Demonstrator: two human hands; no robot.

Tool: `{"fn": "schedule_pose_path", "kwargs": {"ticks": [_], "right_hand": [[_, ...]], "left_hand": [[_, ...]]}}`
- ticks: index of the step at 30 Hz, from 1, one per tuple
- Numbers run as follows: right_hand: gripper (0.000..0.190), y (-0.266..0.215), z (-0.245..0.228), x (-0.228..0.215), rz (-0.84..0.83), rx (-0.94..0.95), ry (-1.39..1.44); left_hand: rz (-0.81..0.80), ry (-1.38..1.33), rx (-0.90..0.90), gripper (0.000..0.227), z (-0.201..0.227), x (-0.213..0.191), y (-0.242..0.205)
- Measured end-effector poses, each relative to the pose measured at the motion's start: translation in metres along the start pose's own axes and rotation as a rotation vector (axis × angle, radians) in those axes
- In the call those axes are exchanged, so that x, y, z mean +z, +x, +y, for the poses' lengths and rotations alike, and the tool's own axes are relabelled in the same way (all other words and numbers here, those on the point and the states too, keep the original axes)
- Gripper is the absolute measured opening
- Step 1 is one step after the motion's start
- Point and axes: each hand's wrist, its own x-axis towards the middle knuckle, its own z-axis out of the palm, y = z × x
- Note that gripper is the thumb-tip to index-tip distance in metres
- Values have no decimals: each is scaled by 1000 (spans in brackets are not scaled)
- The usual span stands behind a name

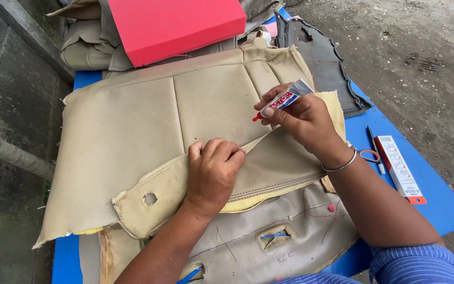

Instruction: Repairing a leather car seat cover by inserting foam padding and applying adhesive

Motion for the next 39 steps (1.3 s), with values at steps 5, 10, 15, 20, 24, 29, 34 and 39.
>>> {"fn": "schedule_pose_path", "kwargs": {"ticks": [5,10,15,20,24,29,34,39], "right_hand": [[15,-9,1,11,-55,-58,-117],[16,-20,0,5,-128,-140,-403],[14,-22,-16,3,-51,-213,-537],[13,-23,-16,9,-135,-185,-551],[13,-23,-21,-5,-102,-165,-673],[13,-28,-18,11,-143,-191,-584],[18,-20,-16,-11,-95,-173,-909],[13,-26,-29,22,-63,-247,-568]], "left_hand": [[11,0,35,6,-2,6,-5],[-1,-14,44,7,1,3,-4],[22,-31,46,10,1,1,-2],[30,-29,54,10,1,3,-3],[4,-32,42,9,1,4,-4],[-11,-44,37,8,4,2,-4],[7,-32,31,10,1,5,-4],[12,-22,42,10,3,1,-1]]}}
